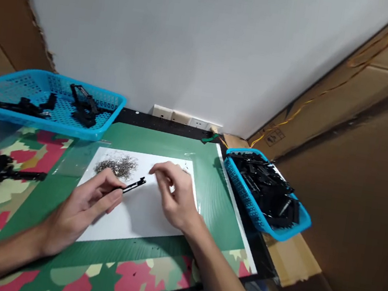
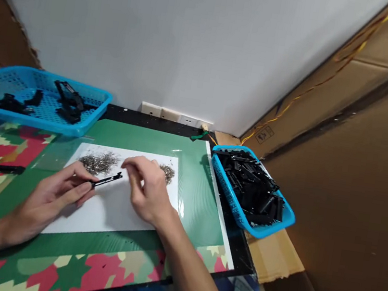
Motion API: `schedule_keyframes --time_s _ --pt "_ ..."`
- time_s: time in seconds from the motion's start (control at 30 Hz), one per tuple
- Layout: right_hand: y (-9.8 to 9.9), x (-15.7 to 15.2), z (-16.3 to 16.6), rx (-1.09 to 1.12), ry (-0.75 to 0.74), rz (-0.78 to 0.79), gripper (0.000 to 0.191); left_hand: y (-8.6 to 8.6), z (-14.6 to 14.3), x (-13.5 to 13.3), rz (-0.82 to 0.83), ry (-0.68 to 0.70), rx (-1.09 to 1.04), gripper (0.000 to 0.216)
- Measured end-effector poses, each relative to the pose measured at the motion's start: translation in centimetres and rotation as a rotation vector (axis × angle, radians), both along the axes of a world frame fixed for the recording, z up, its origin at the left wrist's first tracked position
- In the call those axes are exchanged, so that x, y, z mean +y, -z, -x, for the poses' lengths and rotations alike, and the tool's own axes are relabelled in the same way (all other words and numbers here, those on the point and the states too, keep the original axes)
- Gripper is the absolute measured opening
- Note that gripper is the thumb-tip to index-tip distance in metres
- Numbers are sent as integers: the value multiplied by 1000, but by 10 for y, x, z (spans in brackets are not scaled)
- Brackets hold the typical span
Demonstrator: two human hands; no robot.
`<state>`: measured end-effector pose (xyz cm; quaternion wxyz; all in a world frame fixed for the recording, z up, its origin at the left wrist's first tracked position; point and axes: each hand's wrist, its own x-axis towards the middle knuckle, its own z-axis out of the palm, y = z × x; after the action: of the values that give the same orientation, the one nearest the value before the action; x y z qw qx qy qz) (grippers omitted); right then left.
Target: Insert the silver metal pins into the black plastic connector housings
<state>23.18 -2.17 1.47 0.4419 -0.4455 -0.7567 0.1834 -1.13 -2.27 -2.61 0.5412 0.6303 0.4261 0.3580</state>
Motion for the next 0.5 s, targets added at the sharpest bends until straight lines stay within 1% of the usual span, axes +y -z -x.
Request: schedule_keyframes --time_s 0.07,0.13,0.23,0.3,0.37,0.4,0.43,0.5 --pt "1 0 0 -138 -121 -44 11 1 0 -1 2 -32 -22 30" --pt "5 2 3 -287 -180 -93 12 0 -1 0 -1 -29 -19 31" --pt "9 4 6 -432 -179 -165 17 -4 -3 3 -6 -5 5 30" --pt "4 1 0 -475 -120 -207 18 -7 -4 5 -50 -25 23 33" --pt "-8 -9 -16 -474 33 -221 19 -8 -6 7 -139 -81 72 37" --pt "-16 -16 -28 -448 151 -212 19 -8 -6 8 -184 -106 105 38" --pt "-24 -25 -42 -419 278 -174 17 -8 -6 10 -218 -120 139 38" --pt "-37 -47 -78 -303 612 -98 13 -4 -6 11 -265 -117 182 37"
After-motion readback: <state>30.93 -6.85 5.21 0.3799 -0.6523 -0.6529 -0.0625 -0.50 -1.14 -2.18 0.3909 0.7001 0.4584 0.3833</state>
